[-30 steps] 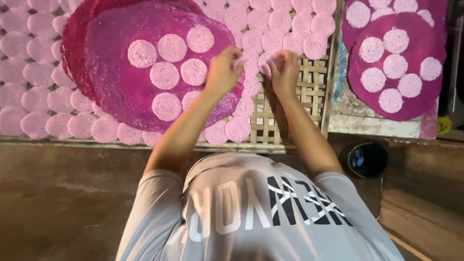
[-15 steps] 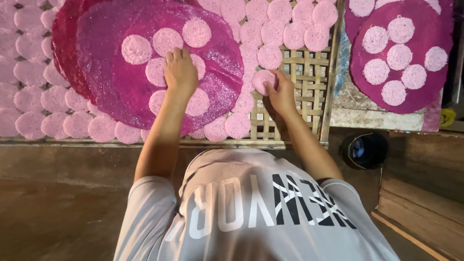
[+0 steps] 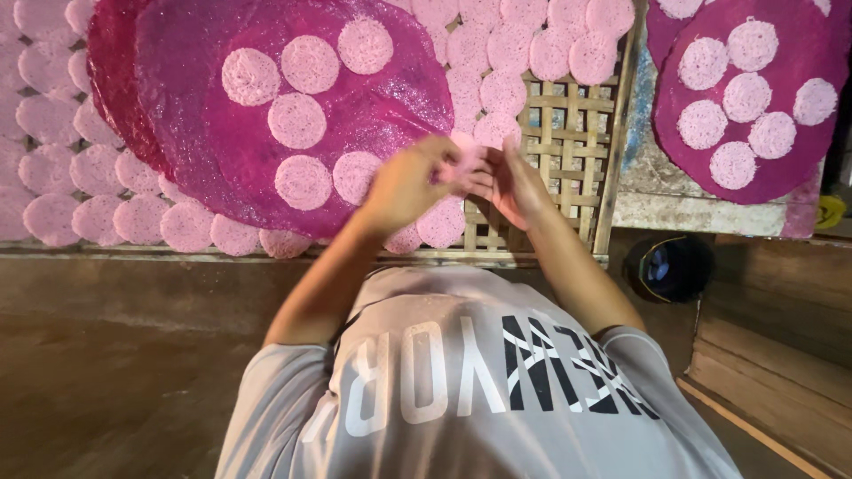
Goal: The person repeatedly picks up small pink circular discs from a woven tray and places them onto a large pink glittery circular mat. They continue this process, filling the mat with the discs in a dense pattern.
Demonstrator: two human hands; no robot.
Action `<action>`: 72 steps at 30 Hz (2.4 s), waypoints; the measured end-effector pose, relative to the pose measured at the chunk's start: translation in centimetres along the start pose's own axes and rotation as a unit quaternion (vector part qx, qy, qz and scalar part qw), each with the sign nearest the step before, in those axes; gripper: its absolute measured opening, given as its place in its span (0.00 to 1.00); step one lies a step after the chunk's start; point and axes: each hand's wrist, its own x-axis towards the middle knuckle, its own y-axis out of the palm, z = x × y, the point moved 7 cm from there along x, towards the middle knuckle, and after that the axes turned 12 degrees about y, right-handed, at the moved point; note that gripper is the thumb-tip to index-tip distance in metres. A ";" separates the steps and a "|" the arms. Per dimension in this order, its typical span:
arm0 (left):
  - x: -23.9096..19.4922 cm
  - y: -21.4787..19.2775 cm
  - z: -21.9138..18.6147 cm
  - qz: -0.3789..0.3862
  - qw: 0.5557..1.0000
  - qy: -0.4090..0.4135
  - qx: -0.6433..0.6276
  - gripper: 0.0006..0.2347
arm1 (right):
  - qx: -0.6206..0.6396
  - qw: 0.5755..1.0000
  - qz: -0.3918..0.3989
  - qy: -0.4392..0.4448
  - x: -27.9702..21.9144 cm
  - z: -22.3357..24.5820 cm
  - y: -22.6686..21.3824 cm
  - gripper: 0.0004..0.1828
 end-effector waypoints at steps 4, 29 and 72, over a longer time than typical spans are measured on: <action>-0.9 -1.0 1.0 -0.106 0.982 0.045 0.152 0.16 | -0.061 0.995 -0.058 -0.061 -0.8 -0.9 -2.9 0.20; -3.7 0.9 -0.3 -0.021 0.996 -0.009 -0.087 0.15 | -0.106 0.994 -0.034 -0.004 -5.1 -6.2 -1.6 0.22; 11.0 -10.3 16.9 -0.076 0.917 -0.137 0.366 0.24 | -0.534 0.637 -0.366 -0.419 1.1 11.6 -8.5 0.25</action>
